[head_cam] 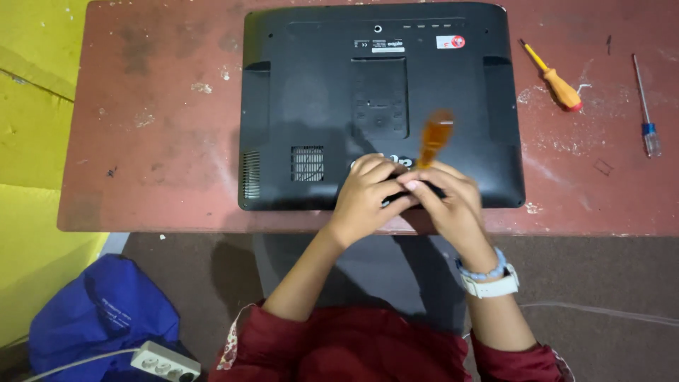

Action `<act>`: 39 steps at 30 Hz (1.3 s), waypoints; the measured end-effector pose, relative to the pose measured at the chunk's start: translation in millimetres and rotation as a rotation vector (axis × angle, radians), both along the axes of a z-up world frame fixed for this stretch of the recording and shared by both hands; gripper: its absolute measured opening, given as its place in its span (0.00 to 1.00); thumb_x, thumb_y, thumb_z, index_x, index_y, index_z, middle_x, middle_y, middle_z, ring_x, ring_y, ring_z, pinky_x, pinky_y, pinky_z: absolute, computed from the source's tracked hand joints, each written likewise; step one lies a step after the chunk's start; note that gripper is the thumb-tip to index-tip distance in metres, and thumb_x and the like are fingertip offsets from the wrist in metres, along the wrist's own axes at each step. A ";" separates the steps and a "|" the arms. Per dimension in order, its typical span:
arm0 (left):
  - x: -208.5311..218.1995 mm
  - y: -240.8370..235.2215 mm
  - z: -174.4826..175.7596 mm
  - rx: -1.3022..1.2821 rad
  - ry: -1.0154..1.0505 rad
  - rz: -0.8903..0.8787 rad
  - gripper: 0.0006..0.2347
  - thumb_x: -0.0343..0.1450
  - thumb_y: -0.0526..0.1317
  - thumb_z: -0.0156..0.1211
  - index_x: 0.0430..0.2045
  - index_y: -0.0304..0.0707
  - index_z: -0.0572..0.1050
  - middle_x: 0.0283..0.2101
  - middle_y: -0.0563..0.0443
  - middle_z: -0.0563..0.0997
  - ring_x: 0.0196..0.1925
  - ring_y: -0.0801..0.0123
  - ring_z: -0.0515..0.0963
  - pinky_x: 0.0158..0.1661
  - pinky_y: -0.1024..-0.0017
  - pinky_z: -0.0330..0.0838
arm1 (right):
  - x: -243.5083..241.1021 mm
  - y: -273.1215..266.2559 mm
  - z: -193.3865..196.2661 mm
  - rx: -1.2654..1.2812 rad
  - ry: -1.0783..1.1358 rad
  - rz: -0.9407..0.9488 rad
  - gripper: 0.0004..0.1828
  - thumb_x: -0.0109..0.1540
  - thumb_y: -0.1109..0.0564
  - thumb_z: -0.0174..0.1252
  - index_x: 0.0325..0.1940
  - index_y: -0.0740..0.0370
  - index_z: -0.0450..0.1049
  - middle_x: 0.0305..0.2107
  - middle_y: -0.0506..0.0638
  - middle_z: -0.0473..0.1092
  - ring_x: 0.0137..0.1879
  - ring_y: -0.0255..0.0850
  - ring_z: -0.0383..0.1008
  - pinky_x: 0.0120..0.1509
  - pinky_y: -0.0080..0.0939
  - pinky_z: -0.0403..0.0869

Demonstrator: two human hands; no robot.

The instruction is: Using a screwdriver to remove or install screws on the back of a monitor

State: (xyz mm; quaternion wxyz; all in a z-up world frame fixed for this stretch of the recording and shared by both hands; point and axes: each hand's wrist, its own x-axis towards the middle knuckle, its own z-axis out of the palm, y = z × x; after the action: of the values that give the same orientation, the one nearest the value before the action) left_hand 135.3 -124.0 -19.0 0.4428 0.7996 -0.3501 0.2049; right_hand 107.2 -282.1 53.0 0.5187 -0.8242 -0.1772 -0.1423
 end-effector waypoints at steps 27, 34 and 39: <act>1.7 5.0 9.3 -0.462 0.061 0.245 0.07 0.72 0.35 0.55 0.40 0.29 0.74 0.40 0.40 0.78 0.41 0.48 0.78 0.45 0.57 0.73 | -15.4 -57.8 -50.1 -0.185 -0.058 -0.364 0.09 0.70 0.57 0.54 0.37 0.57 0.76 0.29 0.47 0.74 0.38 0.47 0.73 0.52 0.40 0.68; 8.2 -16.4 19.9 -0.002 -0.286 0.488 0.07 0.74 0.31 0.45 0.34 0.29 0.74 0.34 0.40 0.78 0.33 0.54 0.79 0.37 0.63 0.79 | 9.1 -38.9 -50.3 0.389 0.027 -0.388 0.17 0.74 0.45 0.40 0.42 0.59 0.50 0.18 0.59 0.57 0.20 0.45 0.62 0.28 0.44 0.73; 15.1 -26.0 16.8 0.350 -0.374 0.719 0.10 0.71 0.30 0.53 0.23 0.45 0.80 0.39 0.46 0.81 0.40 0.61 0.83 0.44 0.66 0.78 | 1.9 -59.7 -72.7 0.292 -0.041 -0.185 0.11 0.75 0.52 0.39 0.41 0.58 0.58 0.20 0.53 0.64 0.24 0.42 0.74 0.26 0.35 0.77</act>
State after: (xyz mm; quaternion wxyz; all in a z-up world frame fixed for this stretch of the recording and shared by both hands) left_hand 150.4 -149.9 -2.2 0.1302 0.8827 -0.1533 0.4248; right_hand 109.1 -341.8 -19.7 0.6137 -0.7500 -0.0888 -0.2303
